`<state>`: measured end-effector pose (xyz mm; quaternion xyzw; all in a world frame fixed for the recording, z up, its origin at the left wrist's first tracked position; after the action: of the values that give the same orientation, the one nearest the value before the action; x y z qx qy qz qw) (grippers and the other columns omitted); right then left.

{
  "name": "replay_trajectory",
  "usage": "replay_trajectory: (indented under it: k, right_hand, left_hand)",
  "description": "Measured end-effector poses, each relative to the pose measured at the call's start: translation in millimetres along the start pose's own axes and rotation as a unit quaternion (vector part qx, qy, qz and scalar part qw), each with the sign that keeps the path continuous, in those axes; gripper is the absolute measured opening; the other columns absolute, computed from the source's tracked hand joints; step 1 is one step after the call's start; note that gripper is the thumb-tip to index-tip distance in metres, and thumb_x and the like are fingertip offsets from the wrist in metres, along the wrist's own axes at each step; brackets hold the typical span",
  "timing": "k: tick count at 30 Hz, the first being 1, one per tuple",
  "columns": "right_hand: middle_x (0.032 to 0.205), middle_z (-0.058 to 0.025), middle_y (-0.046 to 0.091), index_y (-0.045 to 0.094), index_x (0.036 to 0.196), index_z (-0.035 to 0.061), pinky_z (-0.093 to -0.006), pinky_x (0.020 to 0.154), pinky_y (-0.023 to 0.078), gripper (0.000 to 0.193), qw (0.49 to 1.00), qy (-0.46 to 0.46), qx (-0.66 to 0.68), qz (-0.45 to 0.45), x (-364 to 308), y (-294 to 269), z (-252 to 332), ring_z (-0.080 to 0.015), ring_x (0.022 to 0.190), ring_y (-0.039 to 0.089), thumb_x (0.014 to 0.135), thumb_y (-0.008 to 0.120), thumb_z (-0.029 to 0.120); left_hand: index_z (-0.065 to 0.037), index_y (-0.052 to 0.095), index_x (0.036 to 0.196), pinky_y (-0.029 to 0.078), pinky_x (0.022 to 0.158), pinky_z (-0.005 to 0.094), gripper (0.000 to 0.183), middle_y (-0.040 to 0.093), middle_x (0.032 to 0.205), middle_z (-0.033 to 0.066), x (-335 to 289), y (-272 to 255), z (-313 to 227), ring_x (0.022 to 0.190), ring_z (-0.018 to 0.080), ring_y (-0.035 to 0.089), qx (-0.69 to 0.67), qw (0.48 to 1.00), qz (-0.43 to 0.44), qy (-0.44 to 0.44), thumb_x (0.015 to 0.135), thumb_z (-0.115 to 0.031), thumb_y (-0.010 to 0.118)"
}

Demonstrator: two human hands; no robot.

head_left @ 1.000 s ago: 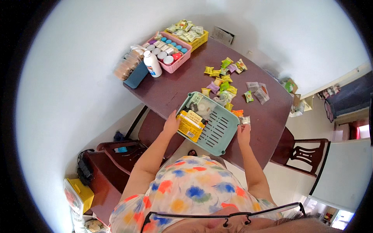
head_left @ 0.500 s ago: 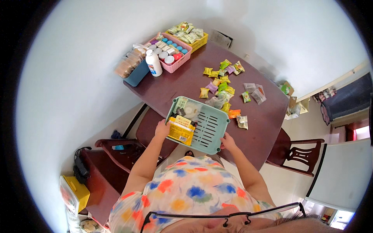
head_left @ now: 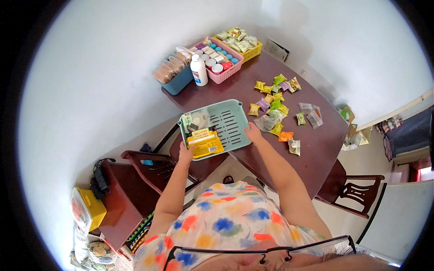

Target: The person sorts various small packaged items and containers from a pile on a table into different colored plastic baskets. They handle items one by one, placing them into a pink basket, a yellow basket, and a light blue basket.

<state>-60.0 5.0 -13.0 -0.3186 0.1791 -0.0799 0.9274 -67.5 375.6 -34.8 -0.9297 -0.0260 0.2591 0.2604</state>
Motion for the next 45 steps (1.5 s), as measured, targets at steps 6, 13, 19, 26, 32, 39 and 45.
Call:
replay_trajectory:
  k: [6,13,19,26,32,39,45]
  right_hand:
    - [0.143,-0.0249,0.035,0.044,0.133,-0.0018,-0.0418,0.107,0.032,0.061,0.995,-0.067,-0.024,-0.07,26,-13,-21,-0.0377,0.132,0.035,0.082,0.065,0.026]
    - [0.131,-0.0234,0.044,0.048,0.127,0.0025,-0.0429,0.105,0.034,0.051,0.981,-0.087,-0.019,-0.173,-38,-60,-61,-0.0379,0.124,0.041,0.08,0.066,0.013]
    - [0.127,-0.0193,0.045,0.046,0.13,0.0085,-0.0444,0.099,0.039,0.061,0.966,-0.088,-0.117,-0.215,-31,-117,-88,-0.0375,0.118,0.045,0.075,0.071,0.013]
    - [0.126,-0.0147,0.047,0.052,0.119,0.0103,-0.0479,0.102,0.034,0.052,0.948,-0.103,-0.243,-0.178,9,-116,-63,-0.0347,0.118,0.045,0.072,0.073,0.014]
    - [0.11,-0.0155,0.052,0.052,0.106,0.006,-0.0425,0.095,0.04,0.033,0.976,-0.043,0.0,-0.214,8,-136,-96,-0.033,0.106,0.052,0.076,0.064,0.005]
    - [0.114,-0.0174,0.048,0.047,0.114,0.0056,-0.041,0.09,0.044,0.037,0.93,0.084,-0.01,-0.359,-71,-233,-176,-0.0362,0.106,0.052,0.079,0.059,0.001]
    - [0.131,-0.0204,0.043,0.052,0.117,0.0039,-0.0444,0.098,0.04,0.045,0.885,0.096,-0.214,-0.403,-113,-254,-218,-0.0391,0.115,0.048,0.073,0.061,-0.001]
  left_hand:
    - [-0.008,0.016,0.149,0.042,0.097,0.0372,0.072,0.044,0.139,0.0165,-9,46,-25,0.122,0.0273,0.05,-0.067,0.995,0.077,-0.016,0.091,-0.019,0.058]
    - [-0.007,0.026,0.146,0.04,0.101,0.04,0.075,0.037,0.141,0.0237,-17,74,-59,0.125,0.0367,0.045,-0.038,0.997,0.07,-0.004,0.084,-0.026,0.065]
    - [-0.009,0.033,0.141,0.031,0.108,0.0435,0.072,0.031,0.142,0.022,-19,75,-62,0.131,0.0381,0.033,0.11,0.988,-0.03,0.102,0.081,-0.026,0.068]
    - [-0.011,0.045,0.131,0.026,0.109,0.0444,0.054,0.033,0.141,0.0174,-57,76,-99,0.132,0.0356,0.03,0.125,0.956,-0.083,0.252,0.081,-0.014,0.065]
    - [-0.01,0.049,0.124,0.028,0.107,0.0447,0.048,0.036,0.138,0.0176,-85,105,-149,0.128,0.0369,0.034,0.132,0.926,-0.034,0.352,0.079,-0.008,0.065]
    - [-0.008,0.054,0.117,0.036,0.101,0.0444,0.042,0.049,0.125,0.0162,-107,183,-197,0.118,0.0363,0.045,0.085,0.881,0.069,0.459,0.077,-0.008,0.066]
    - [-0.008,0.052,0.121,0.034,0.103,0.0434,0.045,0.046,0.127,0.0174,-120,253,-218,0.12,0.037,0.042,0.108,0.868,0.207,0.439,0.078,-0.009,0.067]
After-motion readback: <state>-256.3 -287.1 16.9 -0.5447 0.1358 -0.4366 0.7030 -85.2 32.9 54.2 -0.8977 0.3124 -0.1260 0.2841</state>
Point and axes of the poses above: each hand's wrist, its own x-axis towards the middle knuckle, its own y-axis out of the palm, z = x × y, the point moved 2 cm from there along x, towards the middle knuckle
